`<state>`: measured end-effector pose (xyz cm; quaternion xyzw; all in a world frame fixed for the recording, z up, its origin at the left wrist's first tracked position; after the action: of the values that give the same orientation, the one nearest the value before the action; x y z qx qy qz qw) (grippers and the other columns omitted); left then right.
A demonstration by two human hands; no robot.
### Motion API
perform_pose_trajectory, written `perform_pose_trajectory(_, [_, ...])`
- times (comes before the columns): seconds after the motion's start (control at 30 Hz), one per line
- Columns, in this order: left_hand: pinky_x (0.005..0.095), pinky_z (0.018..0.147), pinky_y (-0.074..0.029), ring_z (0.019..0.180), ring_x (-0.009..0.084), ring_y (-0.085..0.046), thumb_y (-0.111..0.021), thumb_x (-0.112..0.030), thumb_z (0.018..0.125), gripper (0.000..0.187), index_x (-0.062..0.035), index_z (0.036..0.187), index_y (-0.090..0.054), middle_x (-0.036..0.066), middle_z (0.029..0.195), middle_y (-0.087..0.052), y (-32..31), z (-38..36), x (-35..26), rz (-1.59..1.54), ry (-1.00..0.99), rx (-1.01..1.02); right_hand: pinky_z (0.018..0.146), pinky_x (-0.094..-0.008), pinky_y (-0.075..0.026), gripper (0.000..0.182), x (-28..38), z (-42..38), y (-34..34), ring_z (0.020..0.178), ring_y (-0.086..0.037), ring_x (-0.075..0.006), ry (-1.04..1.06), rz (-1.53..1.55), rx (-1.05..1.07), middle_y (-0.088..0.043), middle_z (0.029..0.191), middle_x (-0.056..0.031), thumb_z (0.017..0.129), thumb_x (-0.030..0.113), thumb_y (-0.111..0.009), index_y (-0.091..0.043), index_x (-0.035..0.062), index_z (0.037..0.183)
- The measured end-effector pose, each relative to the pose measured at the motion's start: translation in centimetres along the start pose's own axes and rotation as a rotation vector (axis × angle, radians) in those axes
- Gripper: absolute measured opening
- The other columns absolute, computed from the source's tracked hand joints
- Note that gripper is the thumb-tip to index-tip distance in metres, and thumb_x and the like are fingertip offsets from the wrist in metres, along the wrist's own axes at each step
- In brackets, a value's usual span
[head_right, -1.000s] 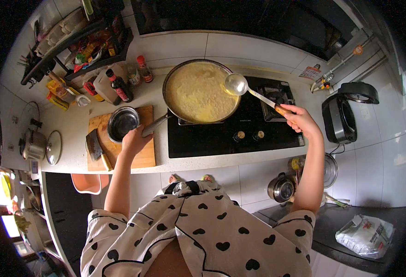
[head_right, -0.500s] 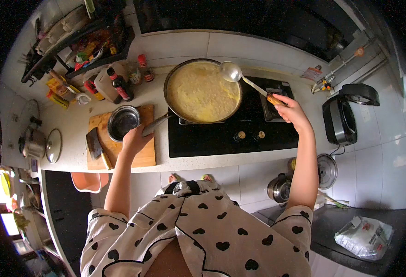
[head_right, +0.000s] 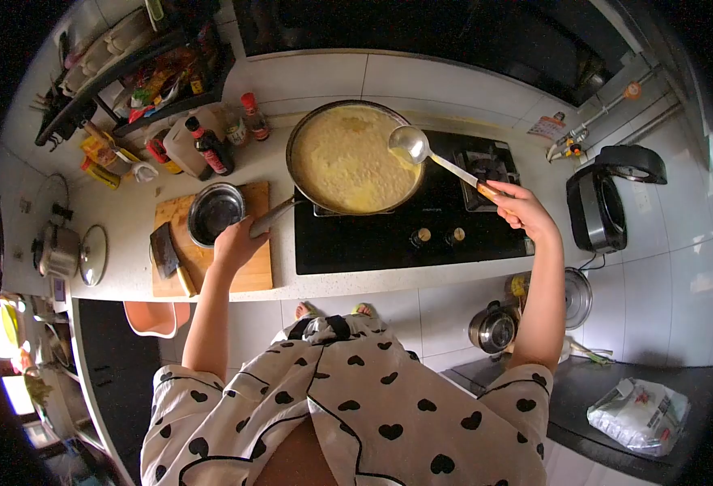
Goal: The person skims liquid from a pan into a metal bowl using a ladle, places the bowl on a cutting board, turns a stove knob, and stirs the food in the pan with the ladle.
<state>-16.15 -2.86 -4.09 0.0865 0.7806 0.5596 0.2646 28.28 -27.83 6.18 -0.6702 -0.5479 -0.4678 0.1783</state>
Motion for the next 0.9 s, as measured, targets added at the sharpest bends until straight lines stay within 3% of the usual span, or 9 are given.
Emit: perform_pose_trajectory(0.9, [0.0408, 0.076, -0.05, 0.091, 0.0306, -0.063, -0.062, -0.043, 0.079, 0.046, -0.0101, 0.111, -0.059, 0.013, 0.096, -0.067, -0.2, 0.1, 0.1, -0.005, -0.015, -0.003, 0.037, -0.0156, -0.022, 0.043, -0.9, -2.2, 1.3, 0.044, -0.031, -0.0015, -0.17, 0.07, 0.16, -0.053, 0.069, -0.0056, 0.092, 0.014, -0.05, -0.044, 0.0072, 0.134])
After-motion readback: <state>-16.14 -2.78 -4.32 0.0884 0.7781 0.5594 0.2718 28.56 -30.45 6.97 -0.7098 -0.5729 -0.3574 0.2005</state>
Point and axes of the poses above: each hand's wrist, its own z-axis towards the middle knuckle, its own y-axis out of the back of the hand, x = y × z, the point moved 4 cm from there along z, towards the middle knuckle
